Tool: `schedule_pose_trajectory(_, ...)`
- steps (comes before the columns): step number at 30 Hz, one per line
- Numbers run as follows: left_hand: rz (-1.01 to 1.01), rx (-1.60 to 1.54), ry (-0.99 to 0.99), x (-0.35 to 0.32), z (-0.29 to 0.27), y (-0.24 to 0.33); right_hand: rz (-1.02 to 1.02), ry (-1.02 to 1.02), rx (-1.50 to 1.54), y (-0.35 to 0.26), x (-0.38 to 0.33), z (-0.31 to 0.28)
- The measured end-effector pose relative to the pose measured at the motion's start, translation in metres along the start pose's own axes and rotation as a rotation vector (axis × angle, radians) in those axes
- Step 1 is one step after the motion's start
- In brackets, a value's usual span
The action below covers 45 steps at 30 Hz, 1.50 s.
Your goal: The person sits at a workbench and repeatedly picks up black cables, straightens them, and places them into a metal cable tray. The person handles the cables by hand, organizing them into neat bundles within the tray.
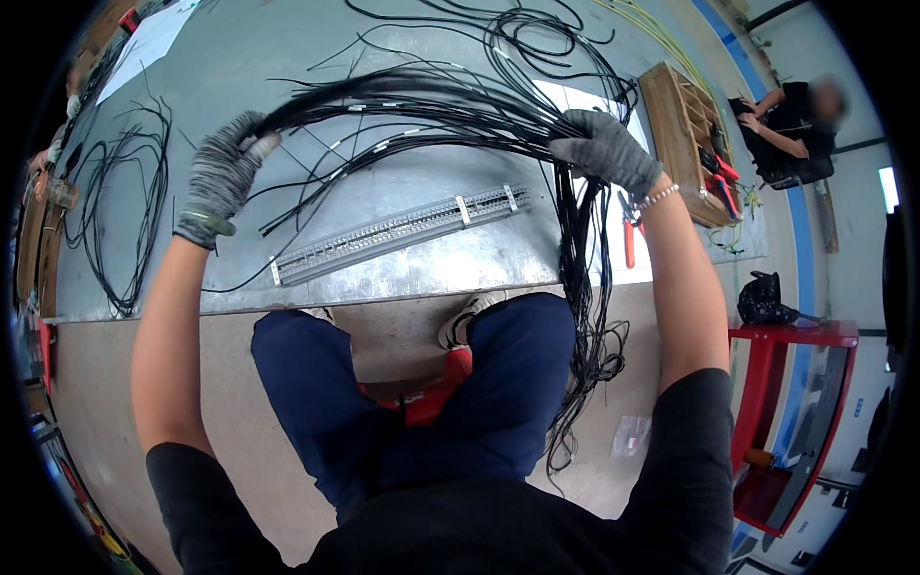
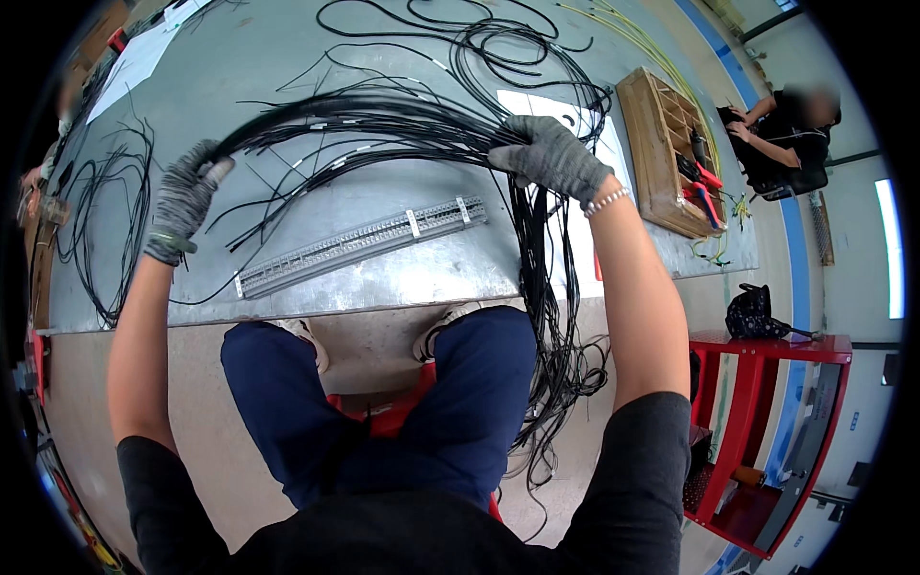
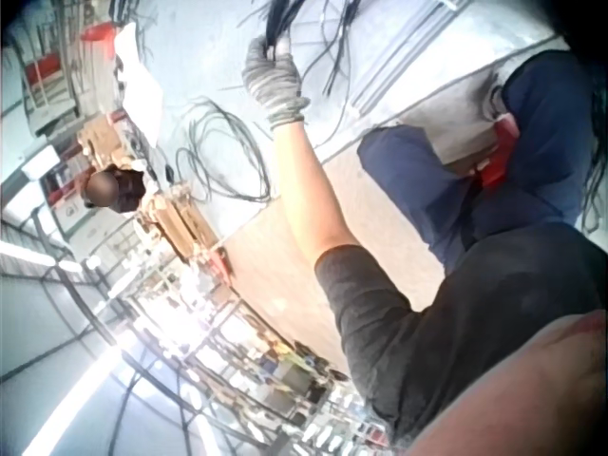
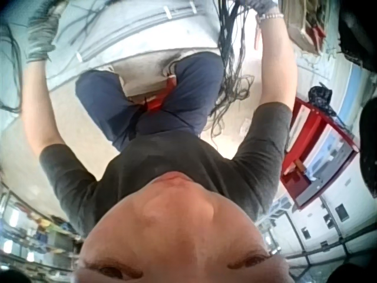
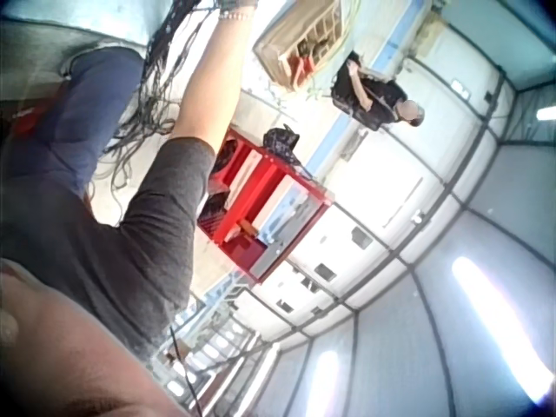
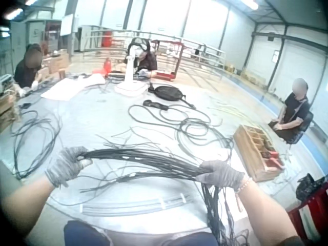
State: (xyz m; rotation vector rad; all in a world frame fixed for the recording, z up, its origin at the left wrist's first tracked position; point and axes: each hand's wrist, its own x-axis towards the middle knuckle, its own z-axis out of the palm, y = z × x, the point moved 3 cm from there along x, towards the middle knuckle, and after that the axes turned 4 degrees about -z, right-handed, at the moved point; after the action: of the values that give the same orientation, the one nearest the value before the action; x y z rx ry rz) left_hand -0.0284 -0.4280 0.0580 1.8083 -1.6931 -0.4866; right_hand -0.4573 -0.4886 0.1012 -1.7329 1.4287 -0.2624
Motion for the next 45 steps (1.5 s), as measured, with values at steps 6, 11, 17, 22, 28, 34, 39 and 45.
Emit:
schedule_pose_trajectory(6, 0.141, 0.493, -0.121, -0.009, 0.042, 0.014, -0.108, 0.063, -0.077, -0.014, -0.021, 0.005)
schedule_pose_trajectory(11, 0.731, 0.277, 0.223, -0.010, 0.048, 0.150, -0.136, 0.058, -0.268, -0.020, -0.030, 0.009)
schedule_pose_trajectory(17, 0.771, 0.553, 0.314, 0.002, 0.123, 0.218, -0.358, 0.164, -0.136, -0.043, -0.058, 0.023)
schedule_pose_trajectory(22, 0.649, 0.465, 0.333, 0.018, 0.099, 0.168, -0.305, 0.184, -0.005, -0.025, -0.072, 0.010)
schedule_pose_trajectory(28, 0.300, 0.346, -0.015, 0.032, 0.039, 0.121, -0.312, 0.217, 0.130, -0.020, -0.069, 0.008)
schedule_pose_trajectory(34, 0.377, 0.366, -0.060, 0.031, -0.030, 0.114, -0.312, 0.323, 0.123, 0.001, -0.067, -0.008)
schedule_pose_trajectory(39, -0.004, 0.068, -0.570, 0.027, -0.017, 0.057, -0.245, 0.368, 0.025, 0.010, -0.039, -0.003)
schedule_pose_trajectory(45, -0.228, -0.492, -0.928, -0.039, -0.008, 0.029, -0.282, 0.324, -0.198, 0.022, -0.031, -0.010)
